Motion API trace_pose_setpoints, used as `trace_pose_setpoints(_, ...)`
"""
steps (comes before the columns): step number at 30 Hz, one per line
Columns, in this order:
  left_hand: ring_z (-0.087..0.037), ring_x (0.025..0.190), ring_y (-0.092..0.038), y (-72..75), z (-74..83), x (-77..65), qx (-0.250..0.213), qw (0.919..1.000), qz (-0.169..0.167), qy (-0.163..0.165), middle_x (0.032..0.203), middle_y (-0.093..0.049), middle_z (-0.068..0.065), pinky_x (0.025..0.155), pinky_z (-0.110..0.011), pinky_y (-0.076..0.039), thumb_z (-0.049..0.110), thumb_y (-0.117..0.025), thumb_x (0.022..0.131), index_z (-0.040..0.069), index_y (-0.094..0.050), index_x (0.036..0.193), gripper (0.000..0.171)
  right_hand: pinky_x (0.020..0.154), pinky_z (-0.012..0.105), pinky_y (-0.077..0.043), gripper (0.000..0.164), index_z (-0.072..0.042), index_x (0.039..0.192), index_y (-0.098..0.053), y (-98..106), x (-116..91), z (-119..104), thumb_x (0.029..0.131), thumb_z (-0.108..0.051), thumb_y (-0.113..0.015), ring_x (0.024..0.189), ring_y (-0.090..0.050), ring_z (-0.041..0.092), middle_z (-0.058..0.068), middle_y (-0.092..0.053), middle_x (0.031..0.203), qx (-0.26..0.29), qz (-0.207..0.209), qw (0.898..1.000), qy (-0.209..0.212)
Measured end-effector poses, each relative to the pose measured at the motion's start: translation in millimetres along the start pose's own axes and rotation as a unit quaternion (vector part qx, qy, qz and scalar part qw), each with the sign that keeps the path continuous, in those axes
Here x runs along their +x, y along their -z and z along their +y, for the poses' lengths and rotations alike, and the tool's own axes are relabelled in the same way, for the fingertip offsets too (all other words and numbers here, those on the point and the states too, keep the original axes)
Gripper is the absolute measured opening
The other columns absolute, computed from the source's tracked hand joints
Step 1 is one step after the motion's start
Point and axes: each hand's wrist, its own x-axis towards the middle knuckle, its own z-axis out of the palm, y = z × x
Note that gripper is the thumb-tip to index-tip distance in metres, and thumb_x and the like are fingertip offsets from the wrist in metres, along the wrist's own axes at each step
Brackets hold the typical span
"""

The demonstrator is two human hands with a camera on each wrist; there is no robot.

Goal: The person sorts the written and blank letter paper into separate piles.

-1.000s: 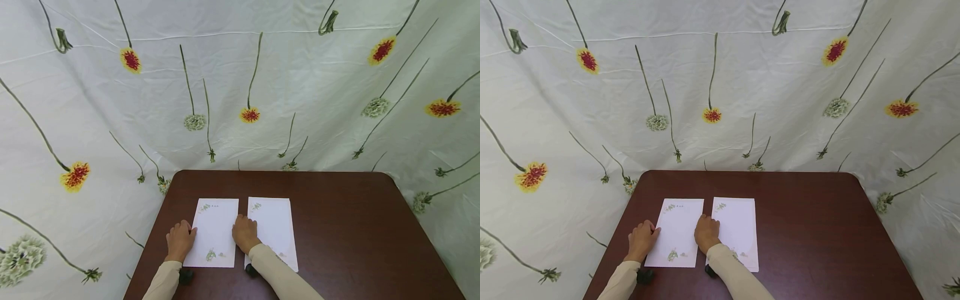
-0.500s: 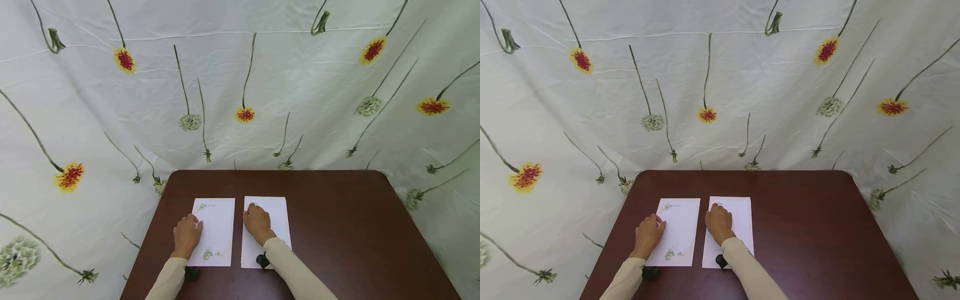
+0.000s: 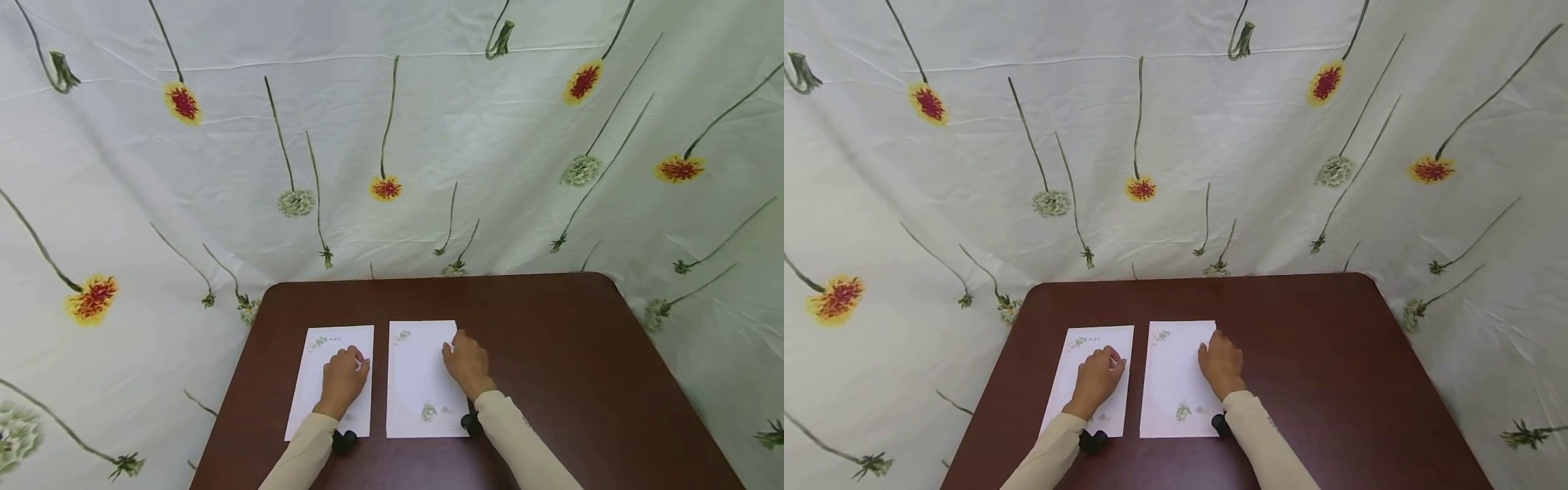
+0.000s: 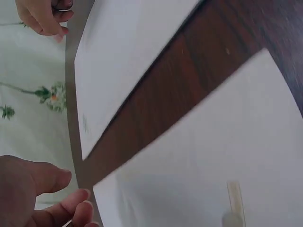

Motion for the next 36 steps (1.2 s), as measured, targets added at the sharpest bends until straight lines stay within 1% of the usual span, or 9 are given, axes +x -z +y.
trace_pose_setpoints(5,-0.026,0.070,-0.060,-12.6,13.9,-6.9,0.023,0.9990,-0.019,-0.035,0.073,-0.057,-0.006,0.067,-0.045,-0.049,0.019,-0.074,0.096,0.008,-0.060,0.076,0.027,0.084,0.057,-0.055,0.038,0.007,0.109,-0.064,-4.5,-9.2,13.7,0.100,-0.029,-0.069,0.092,-0.073,0.041,0.021,-0.071,0.096,-0.059,0.001,0.998,0.007)
trace_pose_setpoints(7,-0.025,0.068,-0.058,-15.8,18.0,-9.2,0.024,0.9985,-0.018,-0.045,0.071,-0.055,-0.005,0.066,-0.045,-0.048,0.019,-0.074,0.095,0.009,-0.058,0.074,0.028,0.083,0.057,-0.055,0.042,0.009,0.109,-0.064,-6.8,-12.7,15.6,0.100,-0.032,-0.070,0.091,-0.073,0.042,0.023,-0.071,0.095,-0.078,-0.002,0.997,0.009)
trace_pose_setpoints(10,-0.026,0.067,-0.058,-19.9,22.7,-11.1,0.024,0.9982,-0.016,-0.053,0.071,-0.055,-0.005,0.065,-0.045,-0.049,0.017,-0.075,0.094,0.009,-0.058,0.073,0.028,0.084,0.057,-0.054,0.044,0.009,0.110,-0.064,-9.2,-15.4,16.0,0.100,-0.034,-0.070,0.089,-0.073,0.043,0.023,-0.071,0.094,-0.087,-0.011,0.996,0.002)
trace_pose_setpoints(15,-0.027,0.069,-0.059,-23.7,27.7,-11.0,0.019,0.9982,-0.027,-0.049,0.072,-0.057,-0.006,0.067,-0.046,-0.049,0.016,-0.075,0.094,0.009,-0.058,0.073,0.027,0.088,0.056,-0.052,0.047,0.009,0.116,-0.061,-12.5,-15.5,16.7,0.101,-0.035,-0.068,0.094,-0.072,0.043,0.024,-0.072,0.097,-0.088,-0.015,0.996,-0.018)
trace_pose_setpoints(21,-0.027,0.069,-0.059,-25.0,31.3,-11.4,0.009,0.9983,-0.040,-0.042,0.072,-0.056,-0.006,0.068,-0.046,-0.049,0.016,-0.075,0.094,0.009,-0.058,0.073,0.027,0.089,0.057,-0.051,0.048,0.008,0.115,-0.060,-15.3,-15.3,17.5,0.100,-0.036,-0.069,0.095,-0.072,0.042,0.024,-0.072,0.097,-0.084,-0.019,0.996,-0.030)
trace_pose_setpoints(25,-0.026,0.070,-0.059,-27.1,31.8,-11.5,0.001,0.9983,-0.048,-0.032,0.073,-0.057,-0.006,0.069,-0.046,-0.049,0.016,-0.075,0.093,0.008,-0.058,0.076,0.025,0.088,0.057,-0.051,0.048,0.009,0.117,-0.059,-15.4,-15.3,17.3,0.101,-0.036,-0.069,0.095,-0.072,0.043,0.025,-0.072,0.097,-0.074,-0.024,0.996,-0.035)
trace_pose_setpoints(32,-0.022,0.067,-0.055,-31.8,31.2,-11.2,-0.025,0.9982,-0.050,-0.023,0.073,-0.056,-0.005,0.068,-0.044,-0.048,0.015,-0.075,0.093,0.008,-0.059,0.078,0.024,0.085,0.056,-0.052,0.046,0.008,0.114,-0.059,-14.4,-15.5,17.4,0.102,-0.035,-0.067,0.089,-0.072,0.042,0.024,-0.071,0.093,-0.066,-0.029,0.997,-0.041)
trace_pose_setpoints(36,-0.020,0.067,-0.053,-32.6,31.0,-11.4,-0.038,0.9976,-0.057,-0.010,0.074,-0.056,-0.005,0.069,-0.044,-0.048,0.015,-0.075,0.093,0.007,-0.059,0.079,0.023,0.087,0.056,-0.051,0.046,0.008,0.115,-0.058,-14.2,-15.1,17.4,0.102,-0.035,-0.067,0.091,-0.072,0.043,0.024,-0.071,0.094,-0.057,-0.030,0.997,-0.049)
